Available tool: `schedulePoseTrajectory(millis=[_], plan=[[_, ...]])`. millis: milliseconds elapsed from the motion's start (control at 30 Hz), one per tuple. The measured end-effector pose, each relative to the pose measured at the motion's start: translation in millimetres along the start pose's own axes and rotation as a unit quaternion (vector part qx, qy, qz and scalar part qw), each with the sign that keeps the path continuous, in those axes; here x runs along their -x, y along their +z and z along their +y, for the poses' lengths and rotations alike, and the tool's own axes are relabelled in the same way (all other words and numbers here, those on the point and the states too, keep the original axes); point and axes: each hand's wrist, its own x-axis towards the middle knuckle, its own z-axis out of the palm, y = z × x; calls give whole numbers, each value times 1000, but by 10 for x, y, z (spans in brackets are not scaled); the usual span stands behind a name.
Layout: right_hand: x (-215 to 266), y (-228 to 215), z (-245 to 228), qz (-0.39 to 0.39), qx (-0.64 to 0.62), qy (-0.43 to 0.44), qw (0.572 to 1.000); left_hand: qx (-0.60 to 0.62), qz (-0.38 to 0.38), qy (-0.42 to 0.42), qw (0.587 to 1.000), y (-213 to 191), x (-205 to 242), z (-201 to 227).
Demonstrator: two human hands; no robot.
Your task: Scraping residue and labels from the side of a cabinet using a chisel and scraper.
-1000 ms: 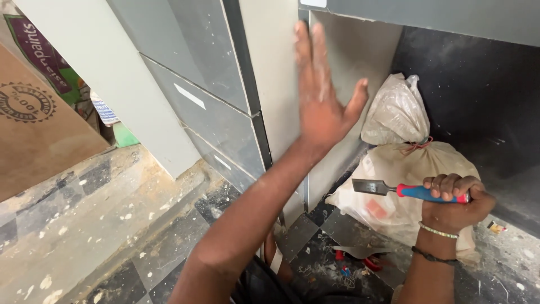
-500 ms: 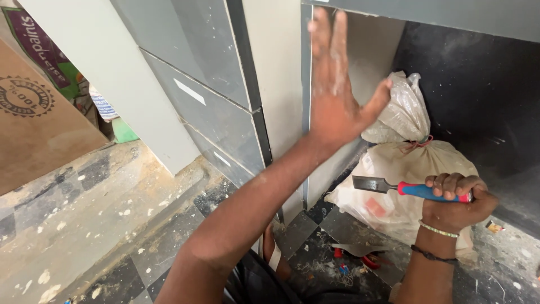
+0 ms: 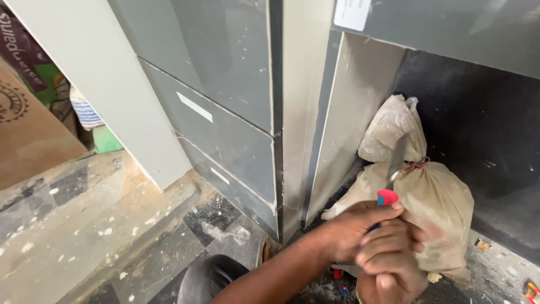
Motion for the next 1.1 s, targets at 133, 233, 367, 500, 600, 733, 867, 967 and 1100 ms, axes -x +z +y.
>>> schedulePoseTrajectory(millis=[133,233,367,500,600,733,867,967,1100], plan=[[11,83,143,-173,-265,25,948,-167,-70,122,976,-441,161,217],[225,74,552,-124,-192,140,963,-300,-25,197,933,-603,334,201],[348,330,777,-111,-32,300,947,-450,103,356,813,-844,441,168],[86,529,934,-138,-33,405,903,-477,109,382,784,-963,431,254],[-48,613,1096,-224,-1,437,871,-451,145,351,808,-1007,385,319],[-202,894,1042,-217,44,306,926,-324,156,347,866,-1291,182,160],[-237,1036,1172,-225,64,201,951,-282,207,360,865,-1299,22,176],[-321,1151,1256,-185,79,195,960,-319,263,384,826,-1315,-129,207],[-527,1287,1362,-157,72,118,978,-334,296,387,807,-1412,-272,172]])
